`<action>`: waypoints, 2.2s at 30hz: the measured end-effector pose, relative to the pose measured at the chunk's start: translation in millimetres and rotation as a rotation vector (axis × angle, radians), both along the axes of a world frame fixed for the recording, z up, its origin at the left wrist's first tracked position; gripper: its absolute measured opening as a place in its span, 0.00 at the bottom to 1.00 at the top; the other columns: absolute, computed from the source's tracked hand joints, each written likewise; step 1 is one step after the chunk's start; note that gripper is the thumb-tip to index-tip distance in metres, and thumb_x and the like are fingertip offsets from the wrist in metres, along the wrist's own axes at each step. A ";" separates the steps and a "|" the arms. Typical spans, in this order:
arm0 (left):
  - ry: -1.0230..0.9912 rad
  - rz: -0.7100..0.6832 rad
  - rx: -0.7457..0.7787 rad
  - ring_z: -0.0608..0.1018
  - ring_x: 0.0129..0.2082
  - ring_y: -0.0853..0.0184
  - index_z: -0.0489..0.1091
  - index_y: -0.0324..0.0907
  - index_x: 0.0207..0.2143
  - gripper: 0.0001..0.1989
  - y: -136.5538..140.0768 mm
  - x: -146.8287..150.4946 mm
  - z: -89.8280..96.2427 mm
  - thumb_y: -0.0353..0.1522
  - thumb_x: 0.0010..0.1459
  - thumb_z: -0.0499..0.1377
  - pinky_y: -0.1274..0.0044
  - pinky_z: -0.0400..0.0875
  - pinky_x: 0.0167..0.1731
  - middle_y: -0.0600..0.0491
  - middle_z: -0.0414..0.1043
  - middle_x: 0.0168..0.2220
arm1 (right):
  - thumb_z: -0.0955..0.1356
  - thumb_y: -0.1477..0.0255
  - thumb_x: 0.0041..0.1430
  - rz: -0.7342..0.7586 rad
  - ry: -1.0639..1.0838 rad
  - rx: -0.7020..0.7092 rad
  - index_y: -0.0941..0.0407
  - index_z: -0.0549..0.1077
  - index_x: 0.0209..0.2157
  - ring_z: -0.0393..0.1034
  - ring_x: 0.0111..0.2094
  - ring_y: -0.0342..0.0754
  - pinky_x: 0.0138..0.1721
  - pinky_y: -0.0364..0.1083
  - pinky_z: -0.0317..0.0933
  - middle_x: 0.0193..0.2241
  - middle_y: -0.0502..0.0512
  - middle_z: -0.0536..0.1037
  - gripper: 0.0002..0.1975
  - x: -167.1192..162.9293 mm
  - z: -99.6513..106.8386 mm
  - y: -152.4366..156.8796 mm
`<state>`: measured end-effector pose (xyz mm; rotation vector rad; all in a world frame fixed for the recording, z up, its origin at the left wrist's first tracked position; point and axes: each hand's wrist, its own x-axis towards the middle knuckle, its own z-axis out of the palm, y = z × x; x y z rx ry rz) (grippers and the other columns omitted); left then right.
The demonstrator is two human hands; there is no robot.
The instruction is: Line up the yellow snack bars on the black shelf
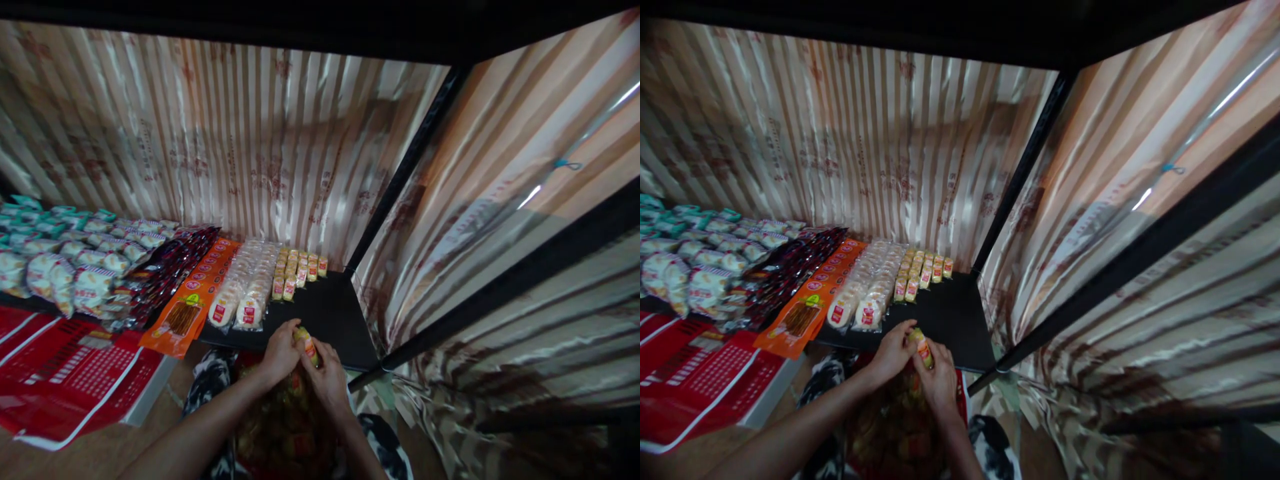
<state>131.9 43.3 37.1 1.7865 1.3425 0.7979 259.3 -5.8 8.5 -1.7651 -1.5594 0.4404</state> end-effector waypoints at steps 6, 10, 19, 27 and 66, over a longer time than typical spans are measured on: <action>-0.147 0.045 0.054 0.73 0.40 0.70 0.63 0.40 0.49 0.19 29.7 21.5 -2.2 0.26 0.54 0.48 0.76 0.67 0.46 0.48 0.68 0.45 | 0.61 0.52 0.51 -0.205 0.240 -0.059 0.57 0.71 0.43 0.70 0.34 0.50 0.36 0.45 0.63 0.36 0.57 0.76 0.26 8.6 -12.5 49.7; -0.155 0.051 0.062 0.72 0.44 0.68 0.66 0.41 0.44 0.16 44.8 31.8 -7.1 0.26 0.55 0.46 0.75 0.65 0.49 0.49 0.68 0.45 | 0.61 0.52 0.50 -0.267 0.244 -0.080 0.57 0.71 0.42 0.71 0.36 0.51 0.36 0.45 0.62 0.36 0.57 0.77 0.27 14.0 -10.8 89.5; -0.212 0.131 -0.149 0.66 0.54 0.67 0.62 0.40 0.51 0.19 81.4 46.5 -12.7 0.30 0.57 0.47 0.74 0.56 0.56 0.49 0.65 0.54 | 0.61 0.54 0.51 -0.310 0.208 -0.119 0.59 0.68 0.44 0.72 0.37 0.52 0.35 0.46 0.62 0.36 0.60 0.76 0.26 14.4 -6.5 161.4; -0.168 0.167 -0.187 0.64 0.56 0.66 0.64 0.40 0.52 0.20 95.6 52.0 -20.4 0.30 0.57 0.46 0.72 0.53 0.58 0.49 0.64 0.55 | 0.59 0.54 0.50 -0.221 0.199 -0.006 0.60 0.69 0.41 0.70 0.39 0.52 0.40 0.47 0.61 0.37 0.62 0.75 0.26 16.4 -22.0 192.2; 0.506 0.373 0.750 0.46 0.63 0.55 0.60 0.38 0.55 0.23 103.8 49.8 -92.2 0.26 0.56 0.51 0.59 0.57 0.55 0.44 0.58 0.59 | 0.57 0.58 0.58 -0.198 0.093 0.204 0.61 0.66 0.50 0.64 0.47 0.53 0.50 0.52 0.57 0.45 0.64 0.71 0.26 10.3 -46.9 208.6</action>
